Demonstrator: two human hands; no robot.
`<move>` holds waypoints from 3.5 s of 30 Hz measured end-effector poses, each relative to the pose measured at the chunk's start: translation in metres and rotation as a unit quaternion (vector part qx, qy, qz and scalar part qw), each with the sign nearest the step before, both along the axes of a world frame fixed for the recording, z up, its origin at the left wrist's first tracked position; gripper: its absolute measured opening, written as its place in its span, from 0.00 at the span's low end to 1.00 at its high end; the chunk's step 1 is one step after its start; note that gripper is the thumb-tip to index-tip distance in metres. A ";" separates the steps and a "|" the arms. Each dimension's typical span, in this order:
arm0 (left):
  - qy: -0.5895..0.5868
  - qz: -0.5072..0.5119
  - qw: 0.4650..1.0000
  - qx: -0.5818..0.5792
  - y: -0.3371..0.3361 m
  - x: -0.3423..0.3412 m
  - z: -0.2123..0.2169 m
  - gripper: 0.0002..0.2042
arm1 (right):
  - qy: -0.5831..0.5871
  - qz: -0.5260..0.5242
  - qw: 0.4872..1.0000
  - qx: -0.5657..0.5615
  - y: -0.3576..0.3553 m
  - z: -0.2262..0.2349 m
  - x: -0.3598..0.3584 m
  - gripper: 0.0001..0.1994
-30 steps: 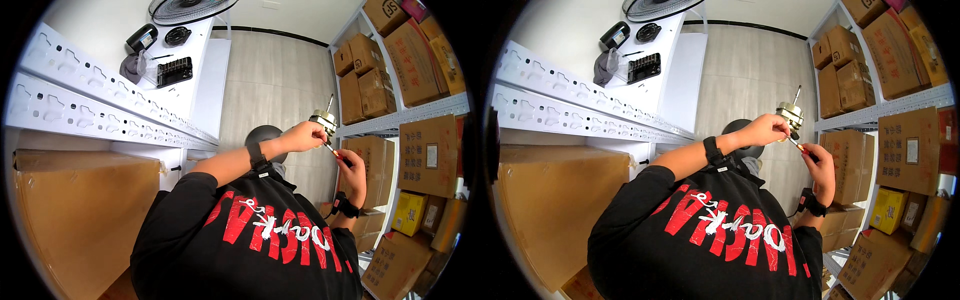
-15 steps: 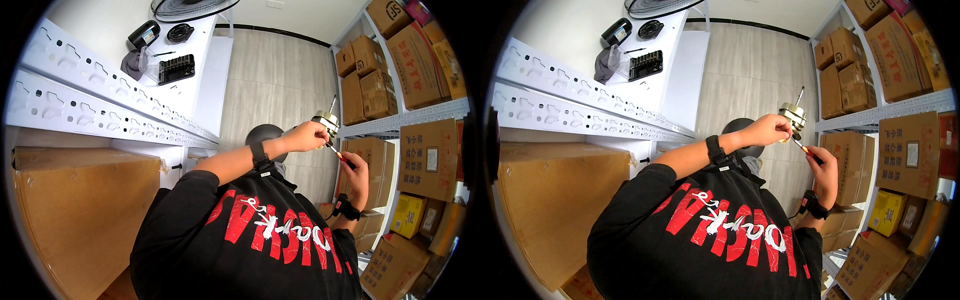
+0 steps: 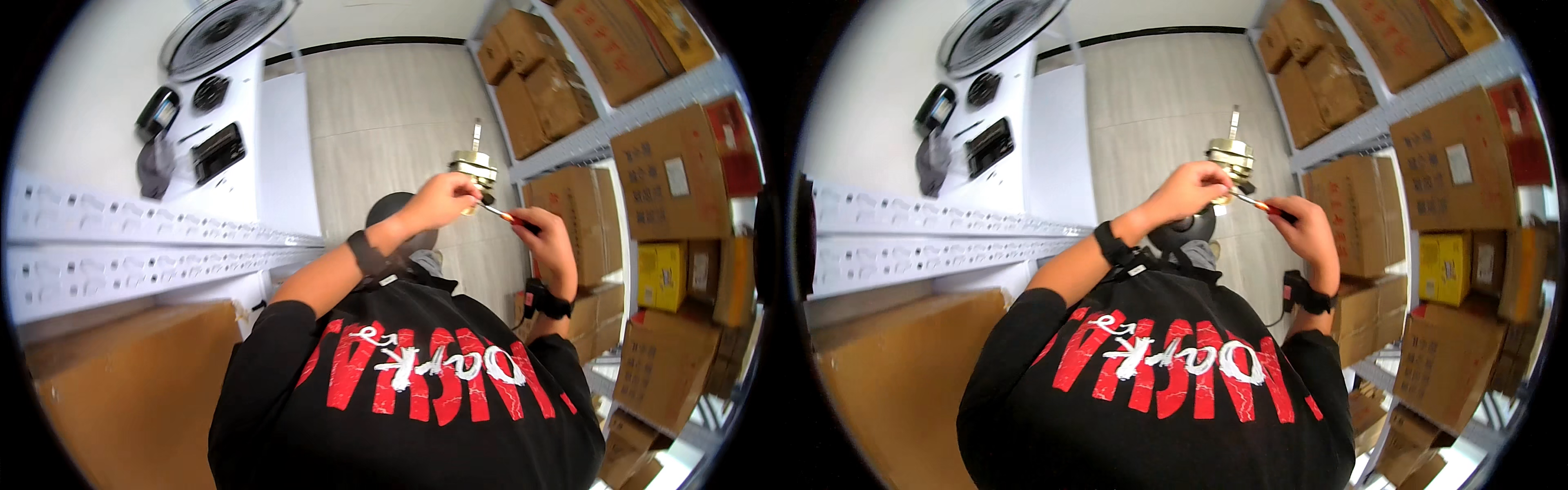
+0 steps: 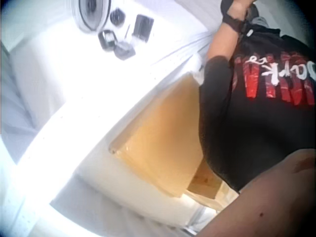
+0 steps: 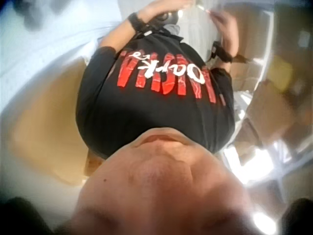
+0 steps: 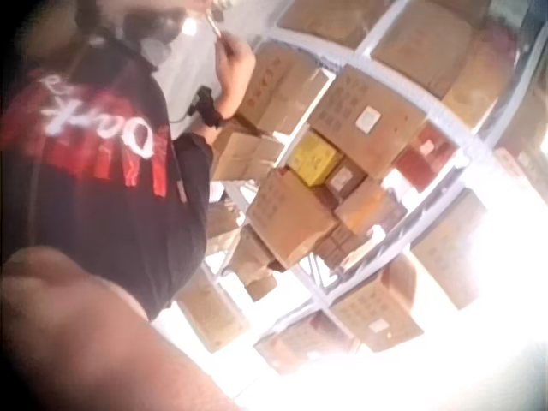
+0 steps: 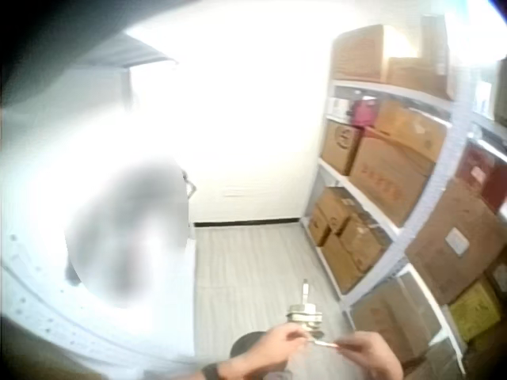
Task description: The person assembles a mechanical component by attaching a plastic housing to a motor-like unit mounted on a stand. They use a screwdriver to tighten screws and secure the parts together. The person also changes the screwdriver bit during the process.
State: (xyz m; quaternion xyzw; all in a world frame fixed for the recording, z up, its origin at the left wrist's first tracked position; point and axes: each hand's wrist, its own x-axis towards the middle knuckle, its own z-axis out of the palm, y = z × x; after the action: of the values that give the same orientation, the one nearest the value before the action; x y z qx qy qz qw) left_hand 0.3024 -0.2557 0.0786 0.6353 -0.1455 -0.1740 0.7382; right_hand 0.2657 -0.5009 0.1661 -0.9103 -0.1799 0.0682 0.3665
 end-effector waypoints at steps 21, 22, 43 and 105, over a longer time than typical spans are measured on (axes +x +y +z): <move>-0.002 0.003 0.995 0.100 0.002 -0.002 0.023 0.06 | -0.071 -0.001 0.997 -0.045 -0.001 0.006 -0.007 0.10; -0.007 0.004 0.994 0.106 0.001 -0.002 0.024 0.06 | -0.076 -0.002 0.996 -0.048 -0.001 0.006 -0.007 0.09; -0.060 0.008 0.988 0.146 -0.003 -0.002 0.021 0.06 | -0.148 -0.033 0.981 -0.122 0.009 0.016 -0.017 0.07; -0.010 0.010 0.997 0.076 0.000 0.004 0.015 0.05 | -0.064 -0.032 0.994 -0.077 0.017 0.014 -0.015 0.09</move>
State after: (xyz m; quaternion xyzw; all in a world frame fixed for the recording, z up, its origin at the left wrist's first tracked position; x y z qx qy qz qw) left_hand 0.3066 -0.2554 0.0938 0.6924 -0.1328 -0.1711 0.6882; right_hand 0.2504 -0.4839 0.1798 -0.9437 -0.1680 0.0113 0.2846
